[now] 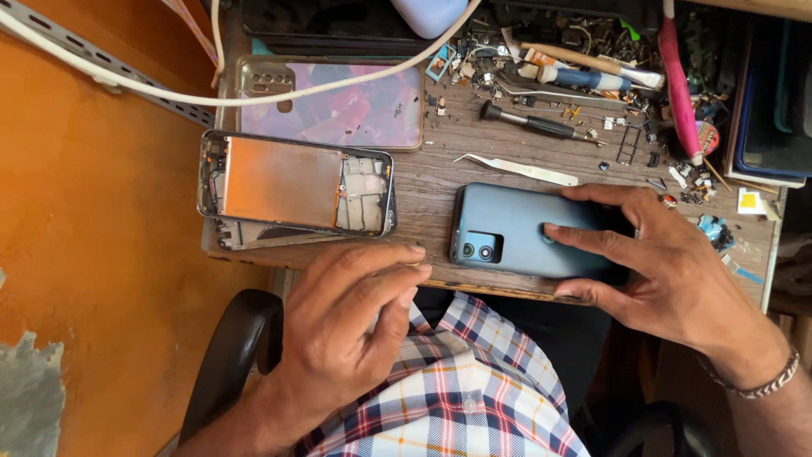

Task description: The person uses a screwdriver to remove screws from a disassembled smartphone, then connects a charging cable to test the device. They apply adhesive to the phone's back cover and reassemble the phone, wiping the edges with a cloth.

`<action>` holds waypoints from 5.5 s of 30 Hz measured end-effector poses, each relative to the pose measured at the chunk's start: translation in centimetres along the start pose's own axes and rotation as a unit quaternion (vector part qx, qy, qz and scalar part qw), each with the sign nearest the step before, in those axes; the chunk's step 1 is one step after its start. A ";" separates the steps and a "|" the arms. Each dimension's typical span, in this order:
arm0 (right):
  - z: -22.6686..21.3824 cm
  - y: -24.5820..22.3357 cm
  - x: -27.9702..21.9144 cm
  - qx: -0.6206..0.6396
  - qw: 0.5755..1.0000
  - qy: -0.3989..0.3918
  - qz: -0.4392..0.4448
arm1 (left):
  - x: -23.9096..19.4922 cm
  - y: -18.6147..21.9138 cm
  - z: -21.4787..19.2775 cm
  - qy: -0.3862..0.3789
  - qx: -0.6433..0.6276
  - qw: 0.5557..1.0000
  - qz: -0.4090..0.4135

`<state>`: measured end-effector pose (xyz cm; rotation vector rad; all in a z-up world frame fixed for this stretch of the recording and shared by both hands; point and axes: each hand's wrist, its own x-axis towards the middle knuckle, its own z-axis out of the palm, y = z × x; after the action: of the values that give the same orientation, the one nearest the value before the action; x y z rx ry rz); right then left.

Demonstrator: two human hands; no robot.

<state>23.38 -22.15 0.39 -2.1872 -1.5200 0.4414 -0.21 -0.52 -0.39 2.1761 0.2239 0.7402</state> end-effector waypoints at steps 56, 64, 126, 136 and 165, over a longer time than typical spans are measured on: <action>-0.3 -1.7 1.2 -0.067 0.996 -0.047 0.022 | -0.9 -1.3 1.7 -0.062 0.055 0.997 0.005; -0.2 -1.7 1.1 -0.065 0.997 -0.044 0.018 | -0.3 -2.1 2.3 -0.122 0.201 0.968 0.090; -1.5 -0.3 -2.5 -0.065 0.995 -0.004 0.080 | 6.1 -2.5 4.5 -0.283 0.317 0.871 0.246; -1.0 0.2 -3.2 -0.123 0.987 0.098 -0.045 | 7.7 -2.9 4.4 -0.283 0.258 0.890 0.246; -4.2 -4.8 -4.4 0.057 0.952 0.282 -0.106 | 10.2 3.7 3.0 -0.159 0.097 0.938 0.293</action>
<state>20.13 -25.56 6.53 -1.8170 -1.3390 -0.1563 9.48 -0.95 5.26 2.5408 -0.5674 0.6842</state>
